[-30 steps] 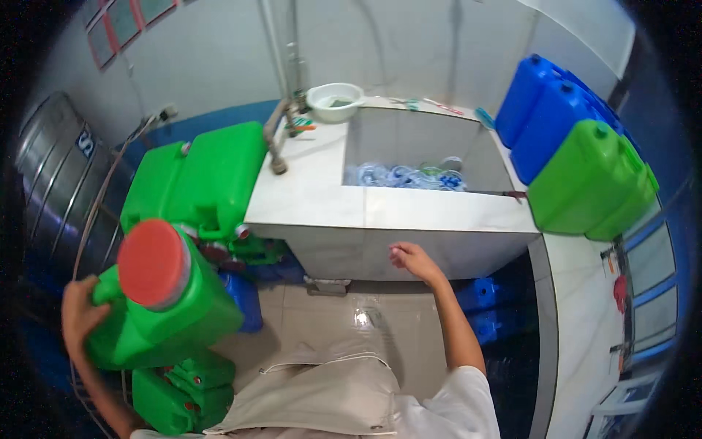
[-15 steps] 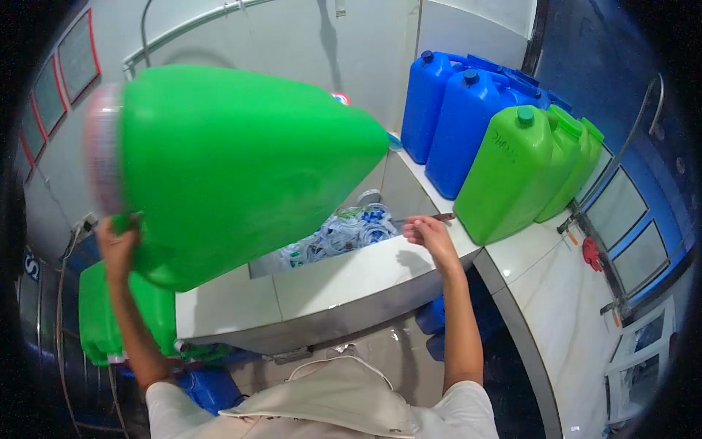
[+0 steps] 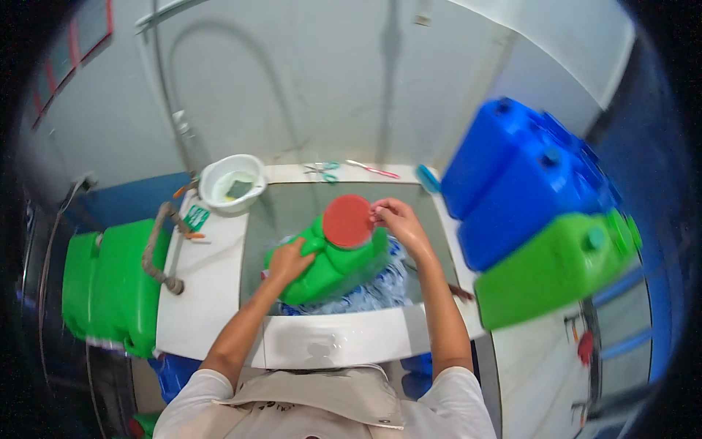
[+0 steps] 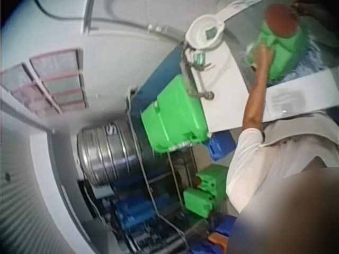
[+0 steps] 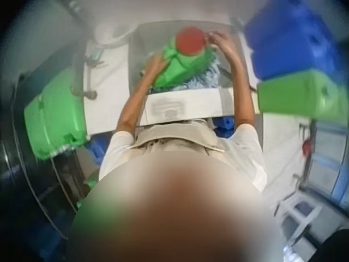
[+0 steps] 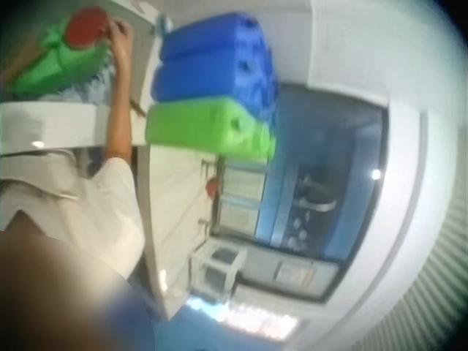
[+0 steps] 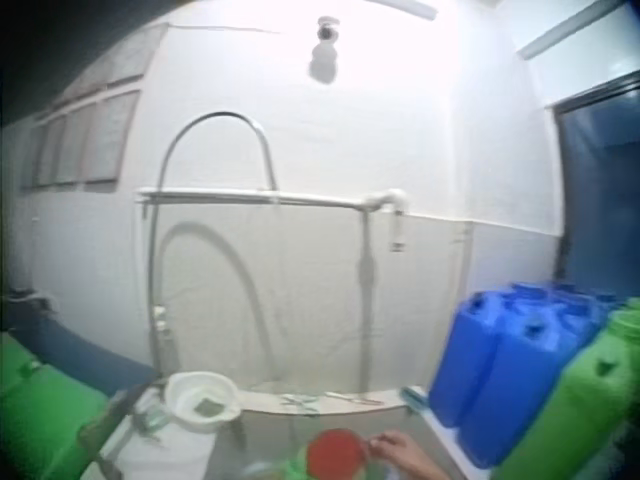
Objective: The person washes a green plastic container with a red lid at a sink. They scrub the exterior and interior with a sponge, rinse it under running water, and place it on a nearby rack. The person repeats this process with a second green container.
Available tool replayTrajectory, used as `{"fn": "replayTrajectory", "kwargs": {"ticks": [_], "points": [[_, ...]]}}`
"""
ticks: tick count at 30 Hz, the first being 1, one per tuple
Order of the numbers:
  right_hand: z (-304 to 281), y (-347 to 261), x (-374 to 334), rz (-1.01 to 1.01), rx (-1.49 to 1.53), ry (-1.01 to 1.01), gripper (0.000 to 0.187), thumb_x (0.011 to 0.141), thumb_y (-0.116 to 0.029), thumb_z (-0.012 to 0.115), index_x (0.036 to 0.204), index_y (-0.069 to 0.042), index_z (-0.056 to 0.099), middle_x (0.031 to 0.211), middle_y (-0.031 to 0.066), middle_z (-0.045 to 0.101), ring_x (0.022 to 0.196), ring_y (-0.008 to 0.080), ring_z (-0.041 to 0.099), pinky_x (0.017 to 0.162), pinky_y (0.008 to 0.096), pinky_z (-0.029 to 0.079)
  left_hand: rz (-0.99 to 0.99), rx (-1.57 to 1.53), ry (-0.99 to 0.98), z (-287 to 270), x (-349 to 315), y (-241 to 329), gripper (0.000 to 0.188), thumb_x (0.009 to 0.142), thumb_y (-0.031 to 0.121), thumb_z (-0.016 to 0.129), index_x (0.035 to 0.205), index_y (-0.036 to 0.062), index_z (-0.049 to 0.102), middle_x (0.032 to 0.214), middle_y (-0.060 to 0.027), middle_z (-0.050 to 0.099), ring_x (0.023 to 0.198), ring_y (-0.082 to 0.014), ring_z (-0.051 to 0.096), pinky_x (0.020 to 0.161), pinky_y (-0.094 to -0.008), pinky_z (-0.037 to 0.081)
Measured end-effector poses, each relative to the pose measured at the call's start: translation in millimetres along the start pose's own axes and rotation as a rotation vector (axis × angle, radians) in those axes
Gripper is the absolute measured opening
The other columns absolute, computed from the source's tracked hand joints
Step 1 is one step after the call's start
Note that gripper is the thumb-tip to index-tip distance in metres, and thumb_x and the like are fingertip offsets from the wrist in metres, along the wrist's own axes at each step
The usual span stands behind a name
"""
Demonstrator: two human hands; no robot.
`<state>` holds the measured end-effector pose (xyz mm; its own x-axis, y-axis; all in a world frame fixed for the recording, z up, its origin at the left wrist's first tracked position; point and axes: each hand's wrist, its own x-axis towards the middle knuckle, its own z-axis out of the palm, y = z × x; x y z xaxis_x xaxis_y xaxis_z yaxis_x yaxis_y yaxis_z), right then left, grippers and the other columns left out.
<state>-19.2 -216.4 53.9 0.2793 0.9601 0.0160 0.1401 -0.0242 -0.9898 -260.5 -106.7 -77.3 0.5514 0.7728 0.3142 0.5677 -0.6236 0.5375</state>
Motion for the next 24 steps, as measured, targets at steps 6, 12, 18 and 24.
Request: {"fn": "replayTrajectory", "kwargs": {"ticks": [6,12,18,24], "points": [[158.4,11.7,154.3,-0.282,-0.272,-0.547,0.022,0.081,-0.018,0.060,0.093,-0.001,0.063,0.087,0.0078,0.064,0.083,0.0157,0.062,0.073,0.0299,0.048,-0.106,0.020,0.002,-1.3,-7.3,-28.5,0.043,0.076,0.043,0.063,0.097,0.0056,0.057,0.069,-0.0207,0.061,0.066,-0.0380,0.060,0.056,-0.0473,0.046],[307.1,40.6,241.7,-0.429,-0.959,-0.403,0.052,0.072,-0.024,0.064,0.120,-0.010,0.051,0.118,0.0208,0.052,0.108,0.0340,0.053,0.091,0.0421,0.043,-0.030,0.036,0.005,-0.6,-10.9,-29.5,0.045,0.077,0.040,0.062,0.095,-0.0004,0.053,0.065,-0.0197,0.060,0.060,-0.0366,0.060,0.054,-0.0450,0.047],[324.0,62.4,279.1,-0.132,-0.957,-0.469,0.059,0.069,-0.025,0.062,0.122,-0.006,0.042,0.118,0.0275,0.046,0.109,0.0407,0.049,0.091,0.0453,0.042,-0.037,0.034,0.016,-4.0,-3.2,-29.3,0.039,0.078,0.037,0.063,0.087,0.0014,0.052,0.061,-0.0190,0.059,0.058,-0.0351,0.061,0.052,-0.0441,0.048],[211.3,-5.5,220.8,-0.552,-0.615,-0.432,0.045,0.068,-0.025,0.066,0.103,-0.002,0.051,0.095,0.0216,0.051,0.086,0.0344,0.055,0.076,0.0403,0.045,-0.061,0.036,0.000,-3.1,10.9,-20.5,0.036,0.080,0.037,0.061,0.083,0.0019,0.052,0.058,-0.0181,0.059,0.057,-0.0355,0.060,0.050,-0.0457,0.047]]}}
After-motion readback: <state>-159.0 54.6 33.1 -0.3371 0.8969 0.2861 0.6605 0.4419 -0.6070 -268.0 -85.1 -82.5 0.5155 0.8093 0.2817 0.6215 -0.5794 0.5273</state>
